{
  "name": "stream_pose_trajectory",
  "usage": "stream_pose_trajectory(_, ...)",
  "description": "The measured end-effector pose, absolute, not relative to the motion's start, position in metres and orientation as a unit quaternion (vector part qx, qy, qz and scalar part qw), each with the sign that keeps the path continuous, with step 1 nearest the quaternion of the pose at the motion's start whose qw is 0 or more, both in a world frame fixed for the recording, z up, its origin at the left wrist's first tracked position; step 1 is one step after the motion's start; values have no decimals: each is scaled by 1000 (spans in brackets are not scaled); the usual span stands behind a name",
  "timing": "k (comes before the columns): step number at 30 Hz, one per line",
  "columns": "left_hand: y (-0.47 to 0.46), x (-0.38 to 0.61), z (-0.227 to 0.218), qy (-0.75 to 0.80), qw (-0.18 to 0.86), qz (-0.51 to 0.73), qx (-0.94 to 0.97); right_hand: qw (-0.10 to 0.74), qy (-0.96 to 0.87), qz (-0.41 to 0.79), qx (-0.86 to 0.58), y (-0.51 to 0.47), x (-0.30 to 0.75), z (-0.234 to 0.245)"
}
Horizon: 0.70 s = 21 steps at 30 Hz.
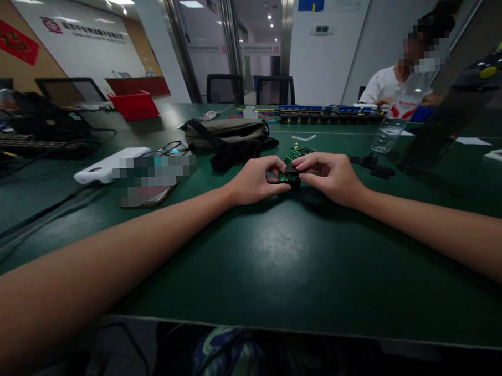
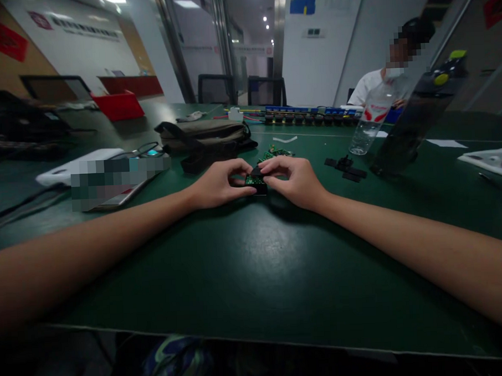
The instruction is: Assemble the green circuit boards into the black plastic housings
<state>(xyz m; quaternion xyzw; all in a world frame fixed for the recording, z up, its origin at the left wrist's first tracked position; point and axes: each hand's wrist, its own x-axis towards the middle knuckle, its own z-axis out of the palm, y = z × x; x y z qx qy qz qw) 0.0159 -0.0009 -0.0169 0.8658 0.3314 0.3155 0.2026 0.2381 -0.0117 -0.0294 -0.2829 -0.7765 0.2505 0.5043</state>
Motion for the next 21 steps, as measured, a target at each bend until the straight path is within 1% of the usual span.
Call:
stream_pose_trajectory(9, -3, 16, -15, 326, 310, 345, 824, 446, -828, 201, -274, -15, 243, -22)
stream_pose_trajectory(16, -8, 15, -12, 337, 326, 356, 808, 376, -869, 163, -279, -16, 246, -14)
stream_pose_trajectory(21, -15, 13, -10, 359, 343, 324, 805, 363, -873, 173, -275, -16, 245, -11)
